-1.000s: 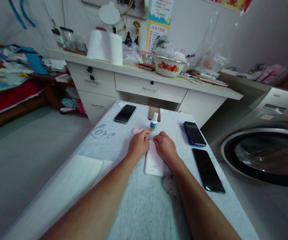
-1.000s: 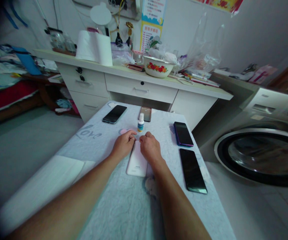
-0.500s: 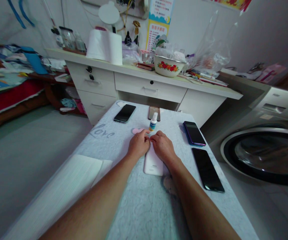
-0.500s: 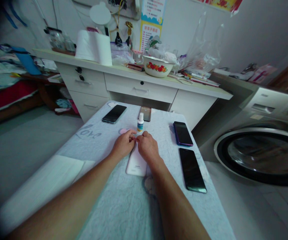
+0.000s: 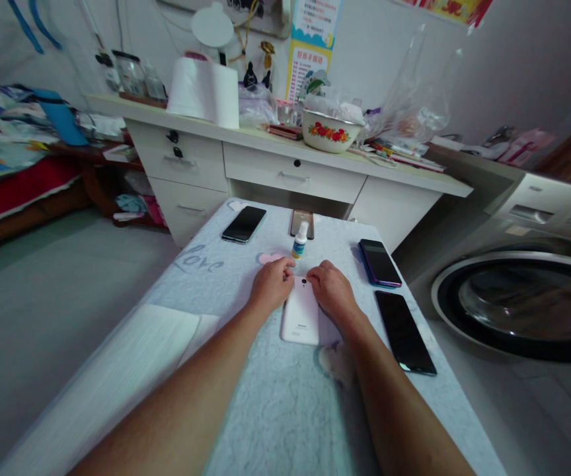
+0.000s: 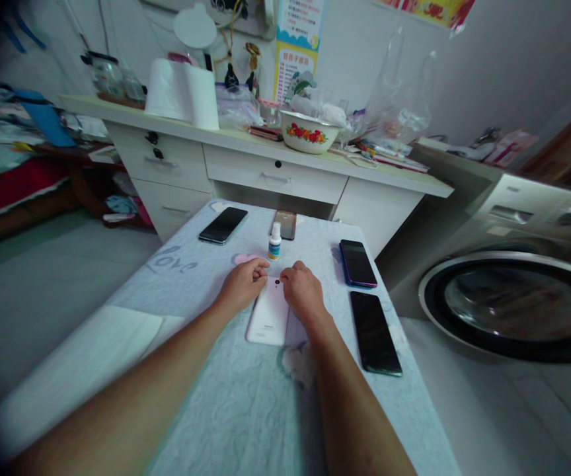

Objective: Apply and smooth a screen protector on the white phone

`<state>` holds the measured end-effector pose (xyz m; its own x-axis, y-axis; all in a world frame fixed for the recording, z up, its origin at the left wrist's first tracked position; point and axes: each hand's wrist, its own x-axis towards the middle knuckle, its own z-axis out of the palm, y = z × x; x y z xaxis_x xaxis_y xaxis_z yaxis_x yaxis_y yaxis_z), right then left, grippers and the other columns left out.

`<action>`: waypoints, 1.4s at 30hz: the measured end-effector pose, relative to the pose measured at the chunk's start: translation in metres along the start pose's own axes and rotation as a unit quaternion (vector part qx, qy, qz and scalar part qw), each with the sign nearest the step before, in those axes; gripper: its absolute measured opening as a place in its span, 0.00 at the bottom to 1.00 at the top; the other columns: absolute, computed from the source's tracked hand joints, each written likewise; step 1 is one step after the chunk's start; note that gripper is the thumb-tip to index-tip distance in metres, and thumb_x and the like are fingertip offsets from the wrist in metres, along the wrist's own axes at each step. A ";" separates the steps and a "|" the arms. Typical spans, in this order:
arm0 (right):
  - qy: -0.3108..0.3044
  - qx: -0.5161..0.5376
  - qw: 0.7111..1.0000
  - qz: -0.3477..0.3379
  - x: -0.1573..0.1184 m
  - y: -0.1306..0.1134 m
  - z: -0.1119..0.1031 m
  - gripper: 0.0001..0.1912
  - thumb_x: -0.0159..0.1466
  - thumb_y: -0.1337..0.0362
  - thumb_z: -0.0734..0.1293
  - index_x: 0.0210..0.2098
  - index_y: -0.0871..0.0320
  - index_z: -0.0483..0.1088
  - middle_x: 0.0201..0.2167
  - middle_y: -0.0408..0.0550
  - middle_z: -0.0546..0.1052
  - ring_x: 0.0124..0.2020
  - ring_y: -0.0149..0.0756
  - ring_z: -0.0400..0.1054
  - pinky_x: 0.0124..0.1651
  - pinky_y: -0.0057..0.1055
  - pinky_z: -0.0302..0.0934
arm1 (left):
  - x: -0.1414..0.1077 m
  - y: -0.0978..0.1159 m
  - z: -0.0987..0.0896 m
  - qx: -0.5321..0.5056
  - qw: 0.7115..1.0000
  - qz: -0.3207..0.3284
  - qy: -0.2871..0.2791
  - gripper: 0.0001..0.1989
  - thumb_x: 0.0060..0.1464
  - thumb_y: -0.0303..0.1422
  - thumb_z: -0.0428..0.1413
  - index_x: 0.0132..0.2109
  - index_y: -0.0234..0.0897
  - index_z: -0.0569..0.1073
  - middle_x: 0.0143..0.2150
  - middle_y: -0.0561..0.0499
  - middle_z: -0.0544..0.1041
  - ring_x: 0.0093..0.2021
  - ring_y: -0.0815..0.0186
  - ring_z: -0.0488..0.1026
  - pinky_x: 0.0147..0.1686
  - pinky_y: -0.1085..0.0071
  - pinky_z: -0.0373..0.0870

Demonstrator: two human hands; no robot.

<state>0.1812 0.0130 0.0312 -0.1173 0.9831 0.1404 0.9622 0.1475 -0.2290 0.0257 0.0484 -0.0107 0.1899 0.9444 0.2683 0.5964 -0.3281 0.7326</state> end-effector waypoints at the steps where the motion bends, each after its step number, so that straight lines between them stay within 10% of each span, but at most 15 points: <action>1: -0.001 0.001 1.000 0.003 -0.001 0.001 -0.001 0.13 0.67 0.66 0.58 0.38 0.55 0.76 0.38 0.49 0.72 0.39 0.34 0.67 0.39 0.27 0.55 | 0.000 0.000 0.000 0.001 1.000 0.001 0.001 0.14 0.49 0.23 0.52 0.43 0.38 0.73 0.34 0.52 0.77 0.35 0.68 0.73 0.37 0.73 0.68; 25: 0.076 0.080 0.992 0.055 -0.013 0.008 0.015 0.12 0.65 0.68 0.60 0.37 0.58 0.76 0.36 0.48 0.72 0.38 0.33 0.66 0.42 0.26 0.55 | 0.000 -0.001 0.000 0.011 1.000 0.014 -0.014 0.12 0.50 0.24 0.53 0.42 0.39 0.74 0.38 0.51 0.79 0.40 0.66 0.74 0.43 0.71 0.69; 42: 0.003 0.118 0.989 -0.088 -0.022 0.003 -0.001 0.10 0.62 0.73 0.63 0.34 0.58 0.76 0.33 0.45 0.72 0.33 0.29 0.66 0.38 0.25 0.56 | 0.001 -0.001 0.001 0.022 0.999 0.024 -0.005 0.13 0.48 0.22 0.53 0.41 0.38 0.74 0.38 0.51 0.79 0.39 0.66 0.74 0.42 0.71 0.70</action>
<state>0.1871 -0.0079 0.0280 -0.2762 0.9393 0.2037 0.8425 0.3386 -0.4189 0.0261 0.0500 -0.0114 0.2267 0.9278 0.2963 0.6204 -0.3721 0.6904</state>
